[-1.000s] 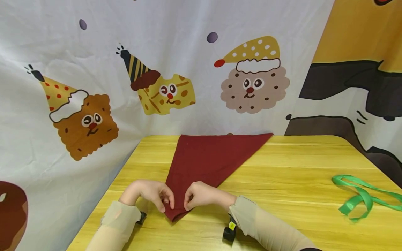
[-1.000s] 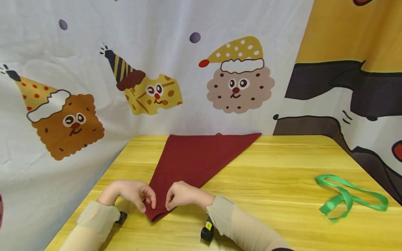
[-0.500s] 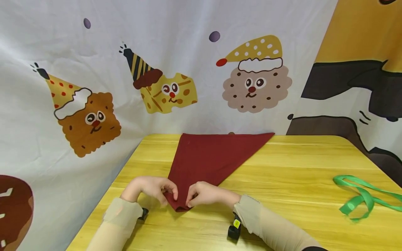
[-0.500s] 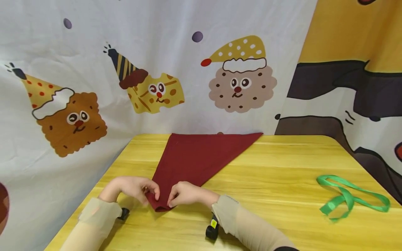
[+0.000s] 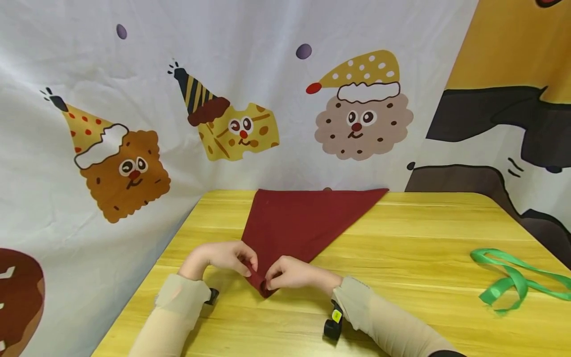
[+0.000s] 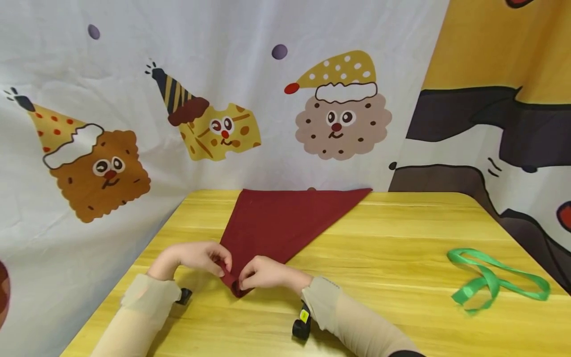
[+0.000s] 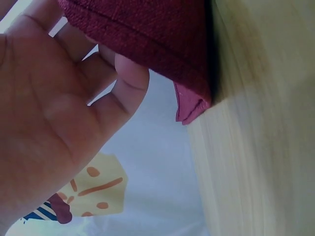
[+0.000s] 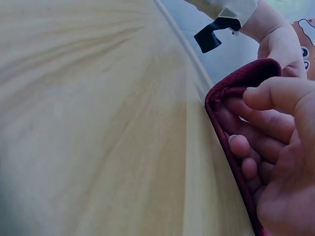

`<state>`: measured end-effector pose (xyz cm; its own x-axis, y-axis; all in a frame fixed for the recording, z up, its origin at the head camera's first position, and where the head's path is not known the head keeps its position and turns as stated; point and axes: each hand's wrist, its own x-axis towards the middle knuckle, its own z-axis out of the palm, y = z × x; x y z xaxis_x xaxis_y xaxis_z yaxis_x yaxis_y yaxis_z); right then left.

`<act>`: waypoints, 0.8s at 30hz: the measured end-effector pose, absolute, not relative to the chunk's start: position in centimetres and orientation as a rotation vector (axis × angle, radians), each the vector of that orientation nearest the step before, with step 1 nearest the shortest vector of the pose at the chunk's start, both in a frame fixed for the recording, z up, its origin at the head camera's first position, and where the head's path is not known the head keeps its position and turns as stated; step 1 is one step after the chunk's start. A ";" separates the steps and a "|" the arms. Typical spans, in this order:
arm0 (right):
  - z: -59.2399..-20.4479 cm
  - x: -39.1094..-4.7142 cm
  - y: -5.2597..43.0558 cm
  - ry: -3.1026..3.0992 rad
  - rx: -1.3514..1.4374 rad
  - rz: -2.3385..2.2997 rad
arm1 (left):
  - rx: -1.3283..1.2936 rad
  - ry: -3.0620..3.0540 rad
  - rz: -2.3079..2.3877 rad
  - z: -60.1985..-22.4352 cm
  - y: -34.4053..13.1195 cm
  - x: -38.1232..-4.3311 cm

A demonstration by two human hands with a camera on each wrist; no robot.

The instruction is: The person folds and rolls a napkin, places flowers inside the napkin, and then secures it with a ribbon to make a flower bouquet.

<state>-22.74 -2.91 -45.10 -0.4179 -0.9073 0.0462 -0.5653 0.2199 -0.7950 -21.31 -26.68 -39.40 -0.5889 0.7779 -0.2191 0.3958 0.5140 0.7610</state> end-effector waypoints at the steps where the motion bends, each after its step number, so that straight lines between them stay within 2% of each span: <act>1: -45.1 -22.7 -2.9 2.059 -1.321 -1.084 | 0.946 2.218 0.920 -39.4 -26.6 -21.3; 10: -44.7 -22.6 -2.8 1.886 -1.050 -1.237 | 0.857 2.332 0.909 -39.3 -25.6 -21.1; 24: -44.7 -22.8 -2.8 2.077 -1.010 -1.196 | 0.816 2.455 0.869 -40.0 -24.8 -21.4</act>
